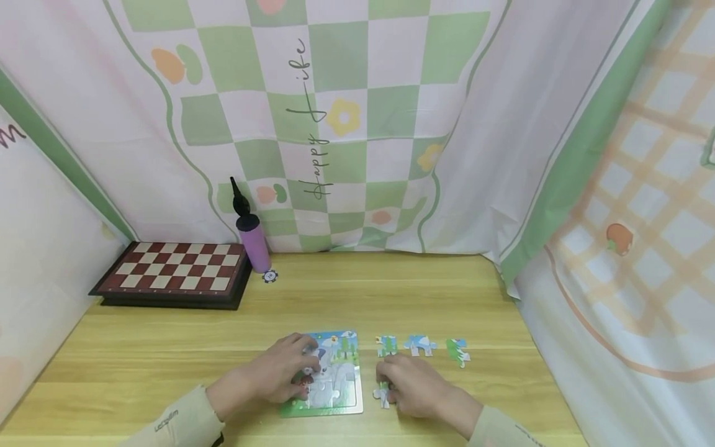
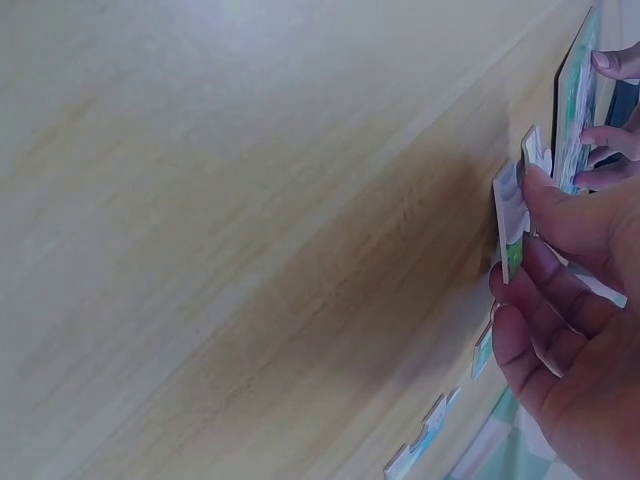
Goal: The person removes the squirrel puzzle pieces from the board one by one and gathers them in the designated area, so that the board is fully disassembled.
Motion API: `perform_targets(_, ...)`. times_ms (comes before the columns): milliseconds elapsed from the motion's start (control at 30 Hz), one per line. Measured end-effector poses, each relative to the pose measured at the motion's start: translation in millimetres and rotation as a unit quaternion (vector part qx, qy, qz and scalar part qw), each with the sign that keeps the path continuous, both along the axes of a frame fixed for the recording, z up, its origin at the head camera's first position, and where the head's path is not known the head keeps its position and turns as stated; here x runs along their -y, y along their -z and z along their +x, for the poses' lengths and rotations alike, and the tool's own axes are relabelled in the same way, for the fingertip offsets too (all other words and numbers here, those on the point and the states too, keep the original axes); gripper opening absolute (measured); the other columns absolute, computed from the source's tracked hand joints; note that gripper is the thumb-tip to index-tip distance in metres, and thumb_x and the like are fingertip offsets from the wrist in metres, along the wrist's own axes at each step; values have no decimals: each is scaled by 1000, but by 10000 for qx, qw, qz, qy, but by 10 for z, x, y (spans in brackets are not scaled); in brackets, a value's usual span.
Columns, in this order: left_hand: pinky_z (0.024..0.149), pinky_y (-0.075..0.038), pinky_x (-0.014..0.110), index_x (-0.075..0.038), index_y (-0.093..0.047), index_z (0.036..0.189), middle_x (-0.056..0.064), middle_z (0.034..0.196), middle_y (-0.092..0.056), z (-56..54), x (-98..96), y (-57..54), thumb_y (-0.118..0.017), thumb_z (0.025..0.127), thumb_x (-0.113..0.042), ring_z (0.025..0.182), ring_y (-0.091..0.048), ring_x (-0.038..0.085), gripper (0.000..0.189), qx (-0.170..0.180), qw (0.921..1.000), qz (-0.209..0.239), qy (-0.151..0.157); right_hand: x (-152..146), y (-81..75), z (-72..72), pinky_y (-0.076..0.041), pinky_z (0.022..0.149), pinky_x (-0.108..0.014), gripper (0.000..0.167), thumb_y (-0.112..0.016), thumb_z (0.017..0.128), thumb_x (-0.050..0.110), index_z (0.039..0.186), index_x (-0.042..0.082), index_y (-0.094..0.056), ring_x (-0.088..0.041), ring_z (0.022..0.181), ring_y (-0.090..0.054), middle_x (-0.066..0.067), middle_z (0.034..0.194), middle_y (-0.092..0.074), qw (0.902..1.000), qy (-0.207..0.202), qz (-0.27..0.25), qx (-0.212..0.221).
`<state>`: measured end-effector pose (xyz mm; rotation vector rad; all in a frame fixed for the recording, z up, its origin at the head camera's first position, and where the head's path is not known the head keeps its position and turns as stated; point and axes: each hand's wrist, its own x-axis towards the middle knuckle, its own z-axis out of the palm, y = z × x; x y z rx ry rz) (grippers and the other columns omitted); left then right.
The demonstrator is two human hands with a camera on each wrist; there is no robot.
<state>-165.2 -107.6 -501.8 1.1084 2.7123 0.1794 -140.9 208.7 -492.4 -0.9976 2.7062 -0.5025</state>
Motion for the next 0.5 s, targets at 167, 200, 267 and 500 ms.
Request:
perform_targets(167, 123, -42, 55, -36, -70, 118, 4, 150, -53, 3, 5, 2, -79, 86, -49, 140, -50, 29, 35, -6, 10000, 39, -2, 1, -8, 11, -59, 75, -22, 22, -83, 83, 16, 103, 18, -73, -3, 88, -65, 9, 99, -72, 9999, -109, 26, -121)
perform_targets(200, 123, -42, 55, -36, -70, 117, 4, 150, -53, 3, 7, 3, -79, 86, -48, 140, -50, 29, 35, -1, 10000, 46, -1, 3, -10, 12, -59, 75, -22, 22, -83, 83, 16, 103, 18, -73, -3, 88, -65, 9, 99, -72, 9998, -118, 30, -135)
perform_targets(267, 123, -42, 55, -36, -70, 117, 4, 150, -53, 0, 9, 9, -79, 86, -48, 140, -50, 29, 35, 0, 10000, 60, -2, 5, -7, 10, -59, 75, -22, 22, -83, 83, 16, 103, 18, -73, -2, 88, -65, 9, 99, -72, 9998, -132, 33, -168)
perform_targets(500, 123, -42, 55, -36, -70, 118, 4, 150, -53, -5, 11, 21, -79, 86, -49, 140, -50, 29, 36, -42, 10000, 47, 7, 10, 3, 27, -55, 71, -21, 21, -85, 80, 13, 98, 18, -74, -1, 83, -58, 10, 94, -67, 9985, -183, 229, -454)
